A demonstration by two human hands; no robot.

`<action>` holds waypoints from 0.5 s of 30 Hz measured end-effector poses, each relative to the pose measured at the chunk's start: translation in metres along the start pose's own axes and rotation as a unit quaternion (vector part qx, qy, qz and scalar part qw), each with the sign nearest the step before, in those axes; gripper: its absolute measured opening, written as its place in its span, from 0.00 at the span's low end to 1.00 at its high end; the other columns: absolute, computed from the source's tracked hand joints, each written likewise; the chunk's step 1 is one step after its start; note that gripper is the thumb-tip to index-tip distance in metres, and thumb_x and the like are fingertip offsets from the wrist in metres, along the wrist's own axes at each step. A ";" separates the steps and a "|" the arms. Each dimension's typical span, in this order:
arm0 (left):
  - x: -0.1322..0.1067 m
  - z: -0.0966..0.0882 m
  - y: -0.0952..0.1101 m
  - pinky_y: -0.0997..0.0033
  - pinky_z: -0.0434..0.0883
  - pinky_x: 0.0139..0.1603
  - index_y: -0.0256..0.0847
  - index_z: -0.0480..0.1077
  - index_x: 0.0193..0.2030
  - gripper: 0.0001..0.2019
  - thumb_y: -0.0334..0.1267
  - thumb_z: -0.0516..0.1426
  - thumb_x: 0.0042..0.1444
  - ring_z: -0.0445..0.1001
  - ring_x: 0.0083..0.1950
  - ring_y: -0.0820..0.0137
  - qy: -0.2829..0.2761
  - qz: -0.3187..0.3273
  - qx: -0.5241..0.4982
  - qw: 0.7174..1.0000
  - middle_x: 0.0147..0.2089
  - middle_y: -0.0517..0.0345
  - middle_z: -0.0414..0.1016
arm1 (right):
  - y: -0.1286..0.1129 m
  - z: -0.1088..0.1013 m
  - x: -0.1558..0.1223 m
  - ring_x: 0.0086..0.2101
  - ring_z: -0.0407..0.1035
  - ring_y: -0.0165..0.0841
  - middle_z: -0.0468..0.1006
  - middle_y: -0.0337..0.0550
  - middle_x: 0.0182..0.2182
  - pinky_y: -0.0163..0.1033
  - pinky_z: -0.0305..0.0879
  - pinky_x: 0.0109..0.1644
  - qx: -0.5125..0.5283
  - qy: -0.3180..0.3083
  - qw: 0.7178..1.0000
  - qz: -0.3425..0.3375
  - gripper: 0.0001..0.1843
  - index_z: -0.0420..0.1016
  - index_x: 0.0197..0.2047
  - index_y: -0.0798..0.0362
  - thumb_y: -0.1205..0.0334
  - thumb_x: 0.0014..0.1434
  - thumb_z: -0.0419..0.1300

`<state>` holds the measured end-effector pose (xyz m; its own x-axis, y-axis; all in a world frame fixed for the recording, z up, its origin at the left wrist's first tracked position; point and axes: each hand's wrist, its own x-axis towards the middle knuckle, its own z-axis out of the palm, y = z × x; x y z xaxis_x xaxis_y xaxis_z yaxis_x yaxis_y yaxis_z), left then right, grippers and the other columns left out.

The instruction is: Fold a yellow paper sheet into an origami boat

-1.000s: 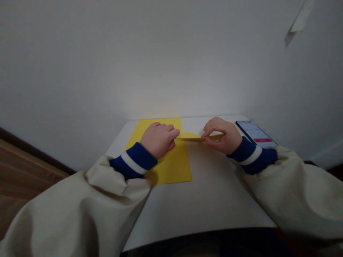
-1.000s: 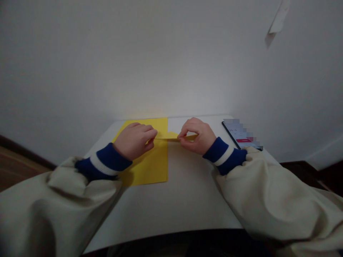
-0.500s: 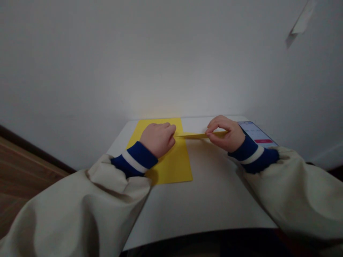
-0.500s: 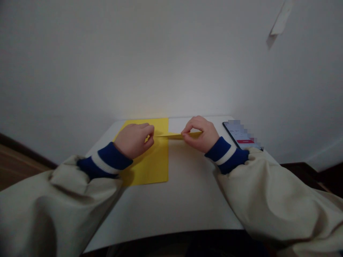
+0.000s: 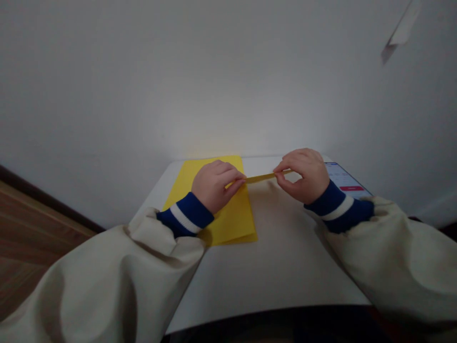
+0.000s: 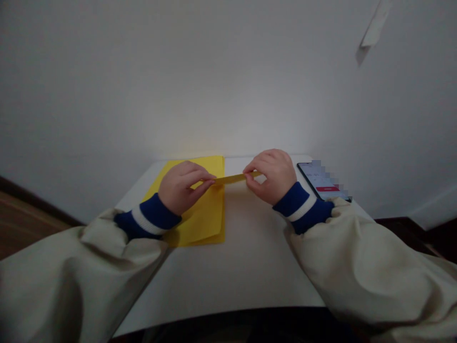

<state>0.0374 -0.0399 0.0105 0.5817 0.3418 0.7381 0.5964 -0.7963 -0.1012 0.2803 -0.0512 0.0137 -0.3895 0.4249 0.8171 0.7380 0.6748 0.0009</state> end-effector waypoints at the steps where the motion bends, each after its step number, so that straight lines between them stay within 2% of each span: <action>1: 0.000 -0.001 0.001 0.70 0.64 0.35 0.40 0.72 0.32 0.07 0.38 0.55 0.58 0.69 0.33 0.70 0.015 0.010 0.002 1.000 0.30 0.56 0.74 | -0.001 -0.001 0.001 0.36 0.69 0.36 0.77 0.40 0.28 0.46 0.59 0.46 -0.020 -0.012 1.000 -0.013 0.04 0.74 0.28 0.50 0.65 0.50 0.58; 3: 0.002 -0.003 0.004 0.70 0.64 0.35 0.40 0.72 0.33 0.06 0.37 0.55 0.57 0.68 0.33 0.71 0.030 0.030 -0.004 0.999 0.31 0.57 0.74 | -0.006 -0.003 0.002 0.37 0.68 0.36 0.77 0.39 0.29 0.46 0.57 0.46 -0.036 -0.036 0.998 -0.037 0.05 0.74 0.29 0.49 0.66 0.50 0.57; 5: 0.003 -0.004 0.007 0.72 0.64 0.35 0.41 0.71 0.33 0.05 0.36 0.54 0.58 0.68 0.33 0.72 0.022 0.043 -0.014 0.999 0.32 0.58 0.74 | -0.012 -0.003 0.003 0.37 0.68 0.36 0.77 0.39 0.30 0.44 0.57 0.44 -0.027 -0.057 0.996 -0.056 0.05 0.73 0.30 0.49 0.66 0.51 0.56; 9: 0.006 -0.007 0.012 0.73 0.64 0.34 0.42 0.70 0.35 0.07 0.36 0.52 0.60 0.68 0.35 0.73 -0.019 0.046 -0.014 0.999 0.34 0.58 0.73 | -0.021 -0.002 0.004 0.35 0.67 0.34 0.77 0.39 0.32 0.41 0.59 0.40 0.015 -0.083 0.993 -0.081 0.06 0.72 0.33 0.49 0.67 0.52 0.55; 15: 0.006 -0.008 0.014 0.73 0.60 0.28 0.42 0.70 0.33 0.09 0.36 0.50 0.60 0.67 0.32 0.72 -0.082 0.076 0.021 0.993 0.33 0.58 0.72 | -0.025 -0.001 0.004 0.33 0.66 0.33 0.76 0.41 0.31 0.39 0.61 0.37 0.040 -0.119 0.988 -0.087 0.06 0.71 0.31 0.51 0.67 0.51 0.54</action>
<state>0.0448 -0.0526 0.0193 0.7470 0.2995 0.5936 0.5161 -0.8240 -0.2337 0.2606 -0.0665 0.0175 -0.6321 0.4212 0.6504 0.6060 0.7918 0.0763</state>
